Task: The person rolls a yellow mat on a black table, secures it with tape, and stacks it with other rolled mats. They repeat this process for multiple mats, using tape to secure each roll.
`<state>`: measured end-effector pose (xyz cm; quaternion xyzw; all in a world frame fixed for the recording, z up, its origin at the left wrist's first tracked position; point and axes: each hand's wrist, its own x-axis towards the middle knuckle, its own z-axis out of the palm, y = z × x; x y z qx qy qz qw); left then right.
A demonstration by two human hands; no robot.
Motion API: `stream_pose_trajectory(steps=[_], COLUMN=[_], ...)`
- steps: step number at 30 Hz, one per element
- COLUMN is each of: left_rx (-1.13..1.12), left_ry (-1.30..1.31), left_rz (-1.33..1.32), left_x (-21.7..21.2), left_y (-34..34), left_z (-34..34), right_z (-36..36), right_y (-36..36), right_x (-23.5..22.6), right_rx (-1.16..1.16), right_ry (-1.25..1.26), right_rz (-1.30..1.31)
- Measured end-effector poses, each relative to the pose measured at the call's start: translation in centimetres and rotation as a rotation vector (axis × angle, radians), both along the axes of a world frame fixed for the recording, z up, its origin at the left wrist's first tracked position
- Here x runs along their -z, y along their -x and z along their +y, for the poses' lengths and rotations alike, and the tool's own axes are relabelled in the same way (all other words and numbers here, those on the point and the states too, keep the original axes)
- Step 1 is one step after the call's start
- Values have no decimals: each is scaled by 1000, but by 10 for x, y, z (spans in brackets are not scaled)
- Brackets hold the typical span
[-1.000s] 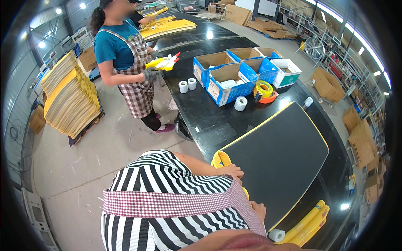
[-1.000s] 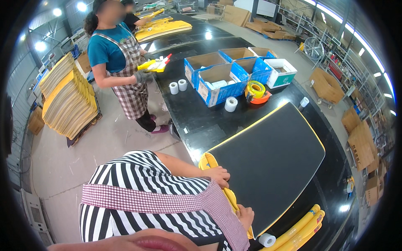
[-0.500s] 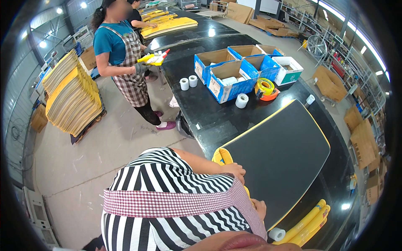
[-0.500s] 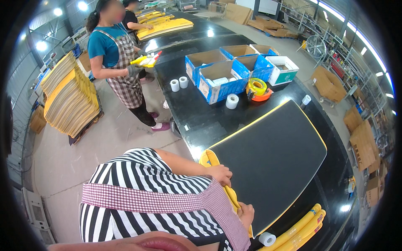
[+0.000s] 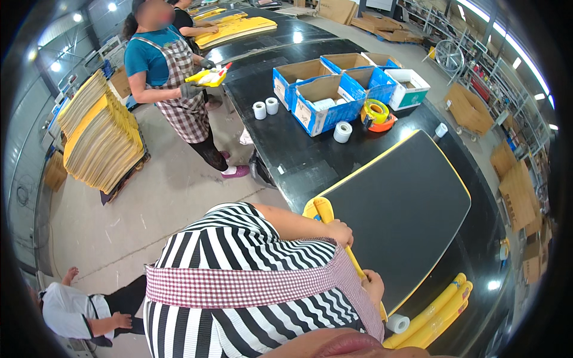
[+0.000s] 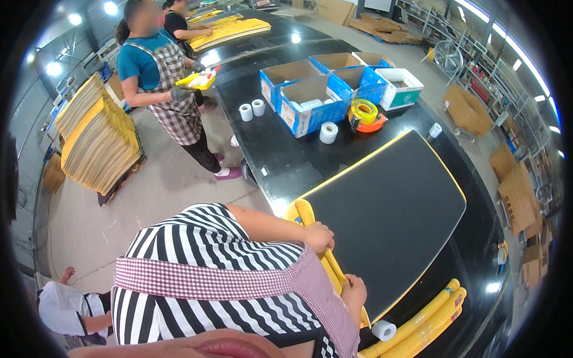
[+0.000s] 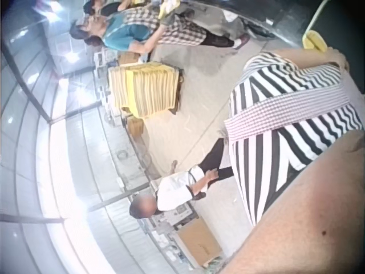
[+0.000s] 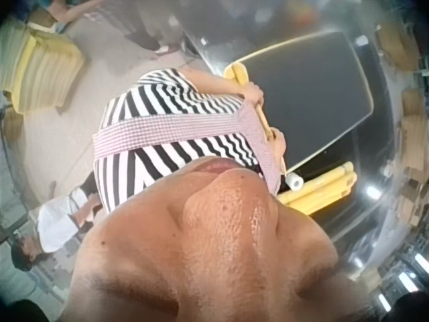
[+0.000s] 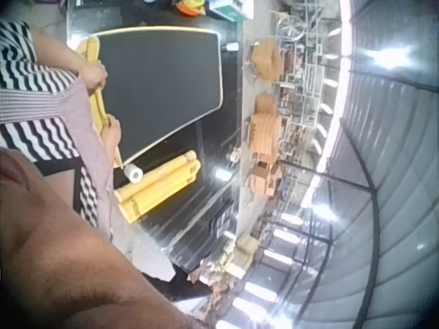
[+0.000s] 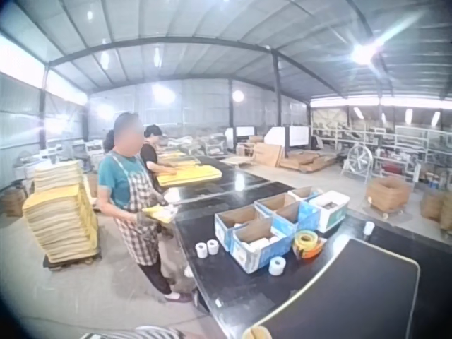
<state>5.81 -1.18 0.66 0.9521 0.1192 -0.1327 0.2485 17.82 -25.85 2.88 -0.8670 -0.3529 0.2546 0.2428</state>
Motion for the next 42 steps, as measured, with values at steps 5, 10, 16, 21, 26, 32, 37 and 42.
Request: stream_pose_trajectory(steps=[5,10,16,21,26,32,37,42], left_rx=[-159,-136,-98,165,286,85,114,-80], left_ry=[171,171,135,-69,-236,-218,-138,-24], left_rz=[-29,5,-238,-502,-600,-328,-296,-258], left_x=[-27,-38,-18,11,16,-20,-20,-34], left_y=[1,-2,10,14,28,41,-11,-19], left_z=[-3,1,0,15,38,24,37,40], right_z=[-8,4,0,-18,-28,-53,-41,-23], right_y=[-5,0,-2,4,-3,-2,-30,-33], right_x=[8,-8,-5,15,33,-4,-28,-42], right_rx=[104,253,191,10,-325,-492,-325,-216], right_ry=[-9,-54,53,-232,-219,126,315,393], right_rz=[64,68,-62,-399,-649,-818,-596,-426])
